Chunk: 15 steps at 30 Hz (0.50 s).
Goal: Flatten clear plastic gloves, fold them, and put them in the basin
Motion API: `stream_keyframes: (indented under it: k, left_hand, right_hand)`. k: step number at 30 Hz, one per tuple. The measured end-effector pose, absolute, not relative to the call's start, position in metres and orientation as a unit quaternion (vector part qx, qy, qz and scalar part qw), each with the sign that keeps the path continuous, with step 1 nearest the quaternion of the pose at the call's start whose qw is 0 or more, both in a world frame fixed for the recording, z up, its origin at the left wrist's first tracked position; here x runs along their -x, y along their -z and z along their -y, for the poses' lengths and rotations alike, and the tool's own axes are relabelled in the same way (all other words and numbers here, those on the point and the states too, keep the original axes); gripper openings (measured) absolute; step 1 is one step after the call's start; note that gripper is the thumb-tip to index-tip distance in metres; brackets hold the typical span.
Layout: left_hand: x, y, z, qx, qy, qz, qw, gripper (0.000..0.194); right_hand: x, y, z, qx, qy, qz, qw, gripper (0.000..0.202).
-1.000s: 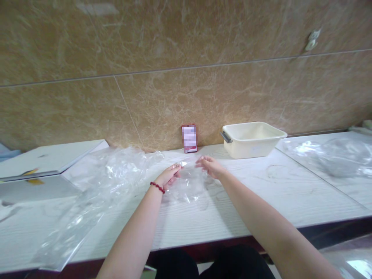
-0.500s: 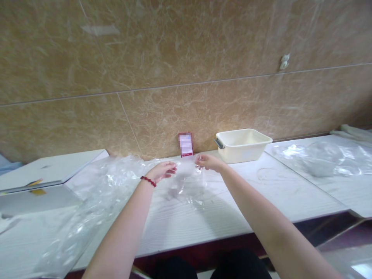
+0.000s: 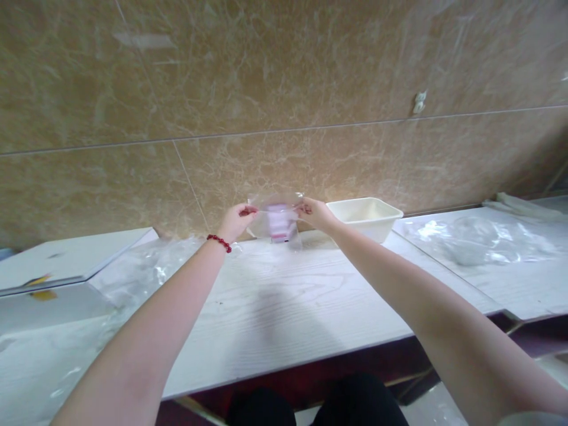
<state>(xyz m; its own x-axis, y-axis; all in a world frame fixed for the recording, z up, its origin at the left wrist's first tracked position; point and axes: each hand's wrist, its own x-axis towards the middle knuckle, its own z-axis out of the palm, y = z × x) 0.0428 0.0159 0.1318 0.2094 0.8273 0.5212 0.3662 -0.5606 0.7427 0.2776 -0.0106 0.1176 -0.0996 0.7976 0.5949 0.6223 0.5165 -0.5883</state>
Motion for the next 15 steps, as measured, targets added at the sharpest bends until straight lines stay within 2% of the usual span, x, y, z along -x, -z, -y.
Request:
stream_keyframes:
  k: [7,15]
  left_hand:
    - [-0.04,-0.097,0.011,-0.785,-0.446,-0.37,0.22,0.018]
    - [-0.03,-0.024,0.06,-0.89,-0.308,-0.33,0.06,0.015]
  right_hand:
    - [-0.277,-0.083,0.045,0.51,-0.033,0.755,0.411,0.028]
    - [-0.273,-0.012,0.096,0.423,-0.069,0.854,0.295,0.034]
